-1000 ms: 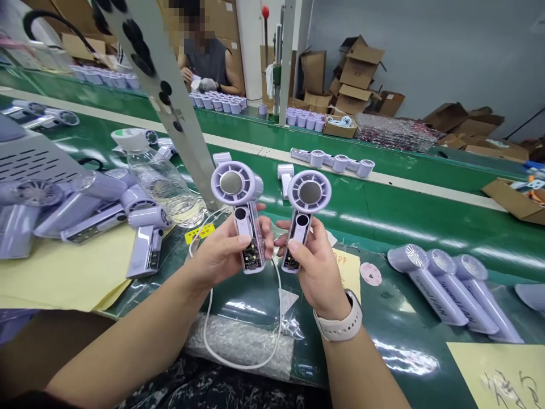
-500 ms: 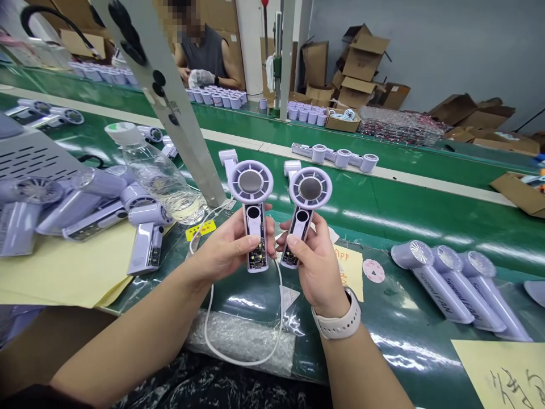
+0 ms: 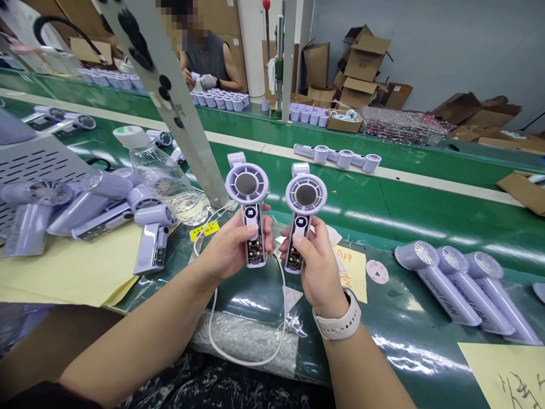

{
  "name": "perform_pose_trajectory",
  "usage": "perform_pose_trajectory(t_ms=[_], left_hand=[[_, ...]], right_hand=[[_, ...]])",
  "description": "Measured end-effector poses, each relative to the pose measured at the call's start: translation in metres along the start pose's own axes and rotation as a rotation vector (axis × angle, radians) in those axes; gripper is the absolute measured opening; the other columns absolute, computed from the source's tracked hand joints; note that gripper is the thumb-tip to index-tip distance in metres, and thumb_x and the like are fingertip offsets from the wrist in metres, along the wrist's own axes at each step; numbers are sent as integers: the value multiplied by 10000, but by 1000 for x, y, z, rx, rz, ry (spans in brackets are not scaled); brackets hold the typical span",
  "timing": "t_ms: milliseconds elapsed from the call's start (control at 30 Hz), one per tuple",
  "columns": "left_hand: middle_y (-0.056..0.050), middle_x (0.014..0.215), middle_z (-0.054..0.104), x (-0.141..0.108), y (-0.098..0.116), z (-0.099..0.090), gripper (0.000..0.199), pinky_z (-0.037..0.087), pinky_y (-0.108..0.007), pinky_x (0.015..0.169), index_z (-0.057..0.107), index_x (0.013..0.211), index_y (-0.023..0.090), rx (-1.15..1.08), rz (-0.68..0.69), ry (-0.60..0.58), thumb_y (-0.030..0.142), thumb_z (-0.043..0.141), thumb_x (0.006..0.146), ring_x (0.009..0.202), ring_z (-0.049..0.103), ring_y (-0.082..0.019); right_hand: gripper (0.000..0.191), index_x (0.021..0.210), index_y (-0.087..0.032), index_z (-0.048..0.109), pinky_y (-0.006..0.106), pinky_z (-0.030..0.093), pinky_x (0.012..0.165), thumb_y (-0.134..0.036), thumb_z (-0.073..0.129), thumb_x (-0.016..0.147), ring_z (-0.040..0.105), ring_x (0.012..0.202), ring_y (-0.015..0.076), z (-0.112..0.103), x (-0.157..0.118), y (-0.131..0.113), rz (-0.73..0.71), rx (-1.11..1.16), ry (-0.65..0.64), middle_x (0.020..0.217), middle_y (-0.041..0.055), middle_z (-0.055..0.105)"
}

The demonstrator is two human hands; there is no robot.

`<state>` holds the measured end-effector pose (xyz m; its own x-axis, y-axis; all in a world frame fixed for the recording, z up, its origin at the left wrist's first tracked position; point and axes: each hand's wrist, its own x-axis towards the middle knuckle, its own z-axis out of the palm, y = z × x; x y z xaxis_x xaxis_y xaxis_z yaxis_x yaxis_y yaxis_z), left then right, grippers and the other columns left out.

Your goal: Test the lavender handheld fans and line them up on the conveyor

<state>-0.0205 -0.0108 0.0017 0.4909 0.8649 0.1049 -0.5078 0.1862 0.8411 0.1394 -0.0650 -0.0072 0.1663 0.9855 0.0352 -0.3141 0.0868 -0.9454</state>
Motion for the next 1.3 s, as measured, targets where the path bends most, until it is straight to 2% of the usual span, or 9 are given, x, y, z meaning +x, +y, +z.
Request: perform_pose_trajectory(t_ms=[67, 233, 400, 600, 800, 933, 1133, 1233, 1300], left_hand=[[21, 867, 628, 0, 1, 1, 358, 541, -277, 598, 539, 1061, 198, -11, -3, 21, 282, 750, 784, 644, 644, -124], [26, 844, 621, -2, 3, 1, 361, 541, -285, 589, 541, 1059, 213, -56, -18, -93, 294, 757, 781, 633, 627, -127], [15, 852, 622, -2, 2, -1, 372, 572, -315, 640, 562, 1072, 208, -60, -53, -123, 324, 776, 790, 665, 638, -140], [24, 851, 626, 1, 0, -3, 386, 534, -284, 596, 561, 1079, 201, -20, -28, -64, 305, 776, 776, 628, 631, -126], [15, 884, 622, 4, -1, -2, 435, 524, -316, 611, 556, 1127, 211, 2, -33, 17, 280, 775, 757, 661, 635, -146], [14, 876, 607, 4, -2, -3, 379, 498, -331, 606, 558, 1058, 219, 27, -31, 20, 302, 773, 758, 642, 612, -150], [-4, 906, 634, 2, 0, -3, 400, 500, -318, 591, 550, 1092, 224, 39, -15, -5, 304, 758, 760, 657, 629, -160], [-21, 936, 669, 3, -2, -4, 404, 539, -322, 603, 534, 1041, 204, 124, -9, 44, 327, 798, 761, 674, 679, -173], [-35, 964, 698, 4, -3, -5, 516, 579, -346, 628, 502, 1074, 206, 173, -6, 91, 375, 859, 740, 688, 720, -196]], right_hand=[[295, 1065, -267, 520, 340, 547, 619, -391, 707, 875, 630, 703, 167, 0, 0, 1, 5, 4, 3, 931, 9, 691], [318, 1084, -275, 530, 343, 552, 626, -410, 731, 878, 642, 711, 168, 1, -2, 0, -9, 26, -85, 962, 8, 700], [346, 1092, -274, 538, 353, 551, 627, -421, 757, 868, 648, 713, 173, 3, -3, -1, -2, 62, -71, 956, 8, 702], [391, 1102, -271, 517, 375, 565, 643, -442, 758, 845, 674, 758, 197, 4, -2, -1, 39, 81, -20, 995, 24, 710], [421, 1158, -285, 488, 434, 577, 669, -462, 720, 854, 706, 838, 259, 2, 1, 0, 47, 57, -42, 1038, 59, 723], [378, 1137, -289, 497, 442, 571, 664, -462, 695, 867, 703, 835, 266, 1, 2, 1, 33, 22, -45, 1007, 56, 722], [338, 1129, -266, 554, 377, 558, 620, -390, 715, 860, 654, 713, 197, 0, 0, -1, 12, 26, -15, 979, 41, 713], [306, 1064, -251, 570, 304, 513, 537, -361, 743, 837, 627, 632, 159, -2, 4, 1, 20, 10, 58, 893, 21, 720], [307, 1020, -254, 556, 278, 477, 484, -425, 745, 848, 613, 579, 152, -5, 7, 2, 35, 36, 65, 827, 9, 716]])
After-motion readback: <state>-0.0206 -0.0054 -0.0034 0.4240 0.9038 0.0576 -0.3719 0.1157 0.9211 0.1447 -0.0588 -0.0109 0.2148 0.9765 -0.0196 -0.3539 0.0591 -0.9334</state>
